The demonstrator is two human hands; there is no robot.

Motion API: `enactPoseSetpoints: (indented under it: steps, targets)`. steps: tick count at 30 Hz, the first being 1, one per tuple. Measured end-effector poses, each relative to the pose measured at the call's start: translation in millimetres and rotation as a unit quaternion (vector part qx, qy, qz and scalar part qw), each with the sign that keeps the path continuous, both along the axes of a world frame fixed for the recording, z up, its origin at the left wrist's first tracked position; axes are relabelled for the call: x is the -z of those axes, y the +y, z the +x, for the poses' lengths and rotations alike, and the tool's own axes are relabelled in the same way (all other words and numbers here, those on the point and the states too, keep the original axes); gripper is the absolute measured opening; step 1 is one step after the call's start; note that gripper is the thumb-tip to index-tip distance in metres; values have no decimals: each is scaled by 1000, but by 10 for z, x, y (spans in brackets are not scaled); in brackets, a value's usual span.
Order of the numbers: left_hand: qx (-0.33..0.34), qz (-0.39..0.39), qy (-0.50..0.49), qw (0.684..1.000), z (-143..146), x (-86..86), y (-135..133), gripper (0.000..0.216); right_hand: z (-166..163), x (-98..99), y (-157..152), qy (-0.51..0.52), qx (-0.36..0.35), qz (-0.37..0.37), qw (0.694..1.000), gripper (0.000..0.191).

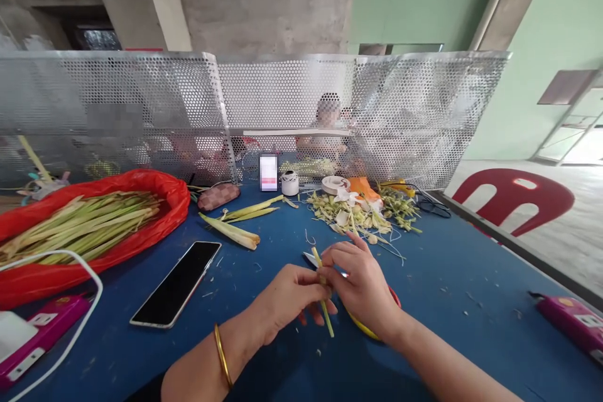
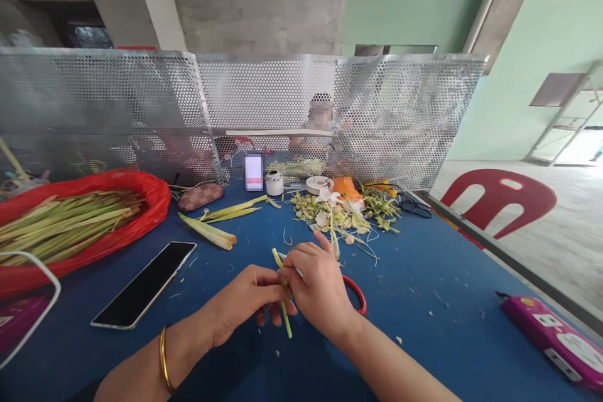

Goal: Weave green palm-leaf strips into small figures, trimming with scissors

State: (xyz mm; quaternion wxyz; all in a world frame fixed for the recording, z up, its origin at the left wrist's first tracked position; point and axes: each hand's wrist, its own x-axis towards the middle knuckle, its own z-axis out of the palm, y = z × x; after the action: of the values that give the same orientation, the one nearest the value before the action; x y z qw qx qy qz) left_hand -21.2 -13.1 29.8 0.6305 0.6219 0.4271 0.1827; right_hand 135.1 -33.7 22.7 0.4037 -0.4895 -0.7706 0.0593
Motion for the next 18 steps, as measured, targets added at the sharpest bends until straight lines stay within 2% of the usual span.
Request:
enactPoseSetpoints:
  steps: [3, 7, 10, 12, 14, 15, 16, 18]
  targets:
    - [35, -12, 3, 999, -19, 13, -6, 22, -49, 44, -27, -33, -10, 72, 997, 24]
    - [62, -25, 8, 998, -24, 36, 10, 25, -81, 104, -34, -33, -12, 119, 992, 24]
    - [18, -20, -24, 999, -24, 46, 36, 29, -20, 98, 4, -8, 10, 121, 993, 20]
    - [-33, -41, -62, 997, -28, 43, 55, 33, 46, 81, 50, 60, 79, 108, 989, 11]
    - [-73, -74, -94, 990, -36, 34, 77, 38, 96, 74, 101, 183, 150, 57, 970, 22]
    - [-87, -84, -107, 987, -41, 29, 88, 39, 108, 78, 125, 252, 158, 4, 955, 29]
    - [-95, -92, -117, 984, -45, 27, 99, 39, 109, 87, 144, 315, 142, -66, 936, 33]
    - [-94, -104, -128, 982, -52, 30, 117, 39, 86, 109, 163, 398, 63, -213, 890, 37]
